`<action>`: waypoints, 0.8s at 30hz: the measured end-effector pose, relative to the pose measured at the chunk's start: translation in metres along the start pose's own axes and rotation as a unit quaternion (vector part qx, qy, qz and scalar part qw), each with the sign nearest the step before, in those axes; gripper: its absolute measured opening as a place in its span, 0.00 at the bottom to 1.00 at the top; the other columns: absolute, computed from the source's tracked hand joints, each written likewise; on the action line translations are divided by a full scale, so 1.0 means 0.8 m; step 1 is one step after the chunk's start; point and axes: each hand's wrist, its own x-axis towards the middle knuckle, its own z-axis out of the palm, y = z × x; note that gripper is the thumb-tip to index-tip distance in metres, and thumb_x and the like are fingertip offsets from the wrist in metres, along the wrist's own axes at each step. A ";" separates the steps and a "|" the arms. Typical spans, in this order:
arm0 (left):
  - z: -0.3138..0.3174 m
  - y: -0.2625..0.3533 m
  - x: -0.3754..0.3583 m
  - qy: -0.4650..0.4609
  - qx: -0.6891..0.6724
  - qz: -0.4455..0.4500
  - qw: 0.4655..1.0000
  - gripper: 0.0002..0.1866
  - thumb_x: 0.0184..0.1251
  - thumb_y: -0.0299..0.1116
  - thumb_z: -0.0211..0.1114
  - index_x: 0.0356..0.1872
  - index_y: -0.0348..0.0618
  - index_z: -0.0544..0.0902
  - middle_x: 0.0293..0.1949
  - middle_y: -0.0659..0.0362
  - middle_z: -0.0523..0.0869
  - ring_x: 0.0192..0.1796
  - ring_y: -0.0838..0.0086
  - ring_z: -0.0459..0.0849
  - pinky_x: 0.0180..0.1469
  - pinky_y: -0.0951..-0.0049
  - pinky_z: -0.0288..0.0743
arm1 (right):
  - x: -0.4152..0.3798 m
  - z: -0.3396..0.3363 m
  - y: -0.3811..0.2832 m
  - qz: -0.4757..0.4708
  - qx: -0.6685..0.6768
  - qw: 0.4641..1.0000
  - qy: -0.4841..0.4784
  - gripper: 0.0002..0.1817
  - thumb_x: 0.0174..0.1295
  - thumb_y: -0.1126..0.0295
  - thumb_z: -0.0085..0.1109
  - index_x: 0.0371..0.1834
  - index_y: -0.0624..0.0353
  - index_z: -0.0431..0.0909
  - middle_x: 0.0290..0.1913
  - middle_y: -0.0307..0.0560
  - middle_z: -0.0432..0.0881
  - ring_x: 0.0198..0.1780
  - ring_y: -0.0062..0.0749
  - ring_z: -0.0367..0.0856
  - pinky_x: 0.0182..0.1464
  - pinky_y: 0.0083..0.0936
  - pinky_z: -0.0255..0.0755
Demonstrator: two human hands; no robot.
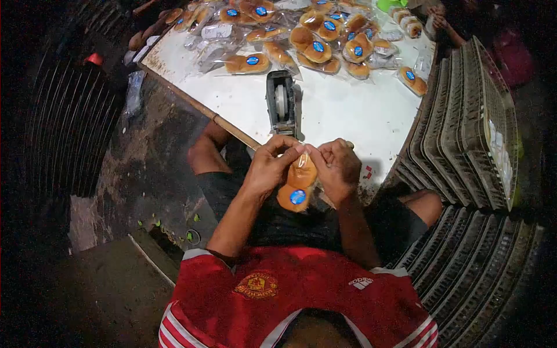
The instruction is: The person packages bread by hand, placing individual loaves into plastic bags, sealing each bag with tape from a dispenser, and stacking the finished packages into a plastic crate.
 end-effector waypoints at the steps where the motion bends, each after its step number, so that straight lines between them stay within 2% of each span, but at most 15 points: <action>1: 0.000 0.002 -0.002 0.003 -0.067 -0.055 0.996 0.10 0.71 0.34 0.69 0.42 0.36 0.82 0.44 0.57 0.82 0.48 0.73 0.79 0.50 0.72 0.74 | -0.005 0.007 0.001 0.050 0.068 0.996 -0.024 0.12 0.65 0.66 0.68 0.29 0.58 0.76 0.30 0.44 0.79 0.34 0.33 0.79 0.35 0.33 0.71; 2: 0.005 0.005 -0.006 0.067 0.029 -0.059 0.996 0.10 0.71 0.34 0.67 0.40 0.36 0.81 0.42 0.58 0.80 0.45 0.75 0.78 0.48 0.71 0.73 | -0.012 0.019 0.005 0.101 0.135 0.984 -0.049 0.13 0.65 0.66 0.67 0.28 0.58 0.74 0.29 0.43 0.79 0.34 0.31 0.78 0.34 0.33 0.70; 3: 0.009 0.001 -0.011 0.112 0.148 0.102 0.977 0.09 0.72 0.33 0.65 0.36 0.36 0.80 0.39 0.58 0.78 0.43 0.77 0.77 0.44 0.75 0.72 | -0.018 0.029 0.008 0.153 0.201 0.965 -0.072 0.15 0.66 0.67 0.67 0.26 0.58 0.72 0.28 0.41 0.78 0.34 0.30 0.77 0.34 0.33 0.69; 5: 0.003 0.004 -0.017 0.120 0.239 0.266 0.926 0.07 0.71 0.29 0.64 0.42 0.35 0.78 0.43 0.57 0.76 0.44 0.76 0.78 0.47 0.75 0.74 | -0.027 0.040 0.011 0.202 0.382 0.894 -0.121 0.15 0.65 0.64 0.68 0.45 0.59 0.74 0.45 0.44 0.79 0.49 0.30 0.78 0.48 0.32 0.73; 7: 0.002 0.003 -0.023 0.124 0.091 0.316 0.936 0.13 0.67 0.28 0.67 0.47 0.34 0.75 0.47 0.55 0.76 0.45 0.72 0.79 0.51 0.72 0.75 | -0.028 0.051 0.000 0.205 0.489 0.837 -0.139 0.25 0.64 0.62 0.69 0.60 0.60 0.71 0.57 0.48 0.76 0.60 0.34 0.75 0.59 0.34 0.73; 8: 0.002 0.002 -0.026 0.125 0.016 0.340 0.932 0.16 0.66 0.27 0.68 0.50 0.34 0.74 0.50 0.54 0.75 0.46 0.70 0.80 0.53 0.70 0.76 | -0.027 0.041 -0.003 0.225 0.540 0.771 -0.251 0.39 0.64 0.58 0.66 0.74 0.59 0.58 0.68 0.55 0.66 0.70 0.40 0.66 0.72 0.39 0.62; 9: 0.001 0.004 -0.029 0.126 -0.004 0.317 0.940 0.20 0.64 0.27 0.69 0.53 0.34 0.72 0.51 0.53 0.74 0.48 0.69 0.80 0.55 0.69 0.76 | -0.016 0.036 -0.007 0.181 0.519 0.768 -0.330 0.40 0.65 0.55 0.63 0.74 0.62 0.58 0.67 0.54 0.68 0.71 0.41 0.66 0.73 0.39 0.60; 11: -0.001 0.009 -0.035 0.129 -0.043 0.273 0.952 0.27 0.60 0.27 0.72 0.58 0.33 0.69 0.55 0.52 0.73 0.52 0.67 0.80 0.58 0.67 0.76 | -0.012 0.039 -0.030 0.160 0.546 0.763 -0.305 0.41 0.64 0.50 0.63 0.73 0.63 0.59 0.64 0.53 0.70 0.69 0.41 0.67 0.72 0.38 0.60; 13: -0.027 0.020 -0.030 0.064 0.231 0.359 0.902 0.35 0.55 0.37 0.76 0.61 0.35 0.71 0.53 0.51 0.76 0.57 0.62 0.79 0.61 0.63 0.73 | -0.009 0.046 -0.027 0.176 0.567 0.762 -0.259 0.40 0.64 0.50 0.63 0.72 0.64 0.61 0.62 0.51 0.72 0.66 0.38 0.70 0.69 0.36 0.62; 15: -0.031 0.031 -0.029 0.000 0.224 0.330 0.917 0.35 0.52 0.39 0.77 0.60 0.36 0.73 0.50 0.51 0.78 0.56 0.60 0.80 0.61 0.62 0.72 | -0.004 0.059 -0.018 0.196 0.583 0.756 -0.222 0.39 0.64 0.51 0.64 0.70 0.64 0.62 0.59 0.49 0.74 0.62 0.35 0.73 0.66 0.35 0.66; 17: -0.040 0.041 -0.029 0.024 0.194 0.311 0.930 0.35 0.51 0.37 0.76 0.60 0.37 0.73 0.49 0.51 0.78 0.54 0.60 0.80 0.60 0.63 0.72 | 0.009 0.076 -0.007 0.221 0.598 0.747 -0.189 0.38 0.64 0.51 0.66 0.68 0.63 0.64 0.55 0.47 0.75 0.57 0.32 0.76 0.61 0.34 0.70; 18: -0.044 0.043 -0.030 0.037 0.178 0.300 0.936 0.34 0.50 0.36 0.76 0.60 0.37 0.73 0.49 0.51 0.78 0.53 0.60 0.80 0.60 0.63 0.72 | 0.027 0.077 -0.013 0.256 0.478 0.828 -0.141 0.36 0.63 0.50 0.68 0.66 0.62 0.67 0.49 0.45 0.78 0.50 0.31 0.78 0.53 0.31 0.73; 19: -0.047 0.044 -0.030 0.056 0.205 0.294 0.932 0.34 0.50 0.36 0.75 0.59 0.37 0.73 0.48 0.51 0.78 0.53 0.60 0.79 0.59 0.63 0.72 | 0.038 0.089 -0.008 0.166 0.252 0.952 -0.049 0.27 0.67 0.49 0.63 0.54 0.64 0.79 0.44 0.46 0.82 0.46 0.31 0.80 0.52 0.29 0.73; 21: -0.054 0.046 -0.025 0.094 0.260 0.285 0.918 0.34 0.49 0.35 0.75 0.59 0.37 0.73 0.48 0.50 0.78 0.51 0.60 0.79 0.58 0.64 0.72 | 0.065 0.120 0.032 0.211 0.069 0.972 -0.072 0.20 0.67 0.53 0.64 0.38 0.63 0.86 0.36 0.44 0.82 0.36 0.28 0.78 0.44 0.28 0.73; 24: -0.060 0.041 -0.022 0.097 0.308 0.275 0.905 0.34 0.49 0.36 0.75 0.58 0.37 0.73 0.48 0.49 0.77 0.52 0.56 0.79 0.58 0.61 0.71 | 0.068 0.133 0.045 0.159 0.117 0.973 -0.116 0.19 0.63 0.56 0.69 0.33 0.65 0.86 0.35 0.49 0.81 0.37 0.37 0.81 0.42 0.30 0.74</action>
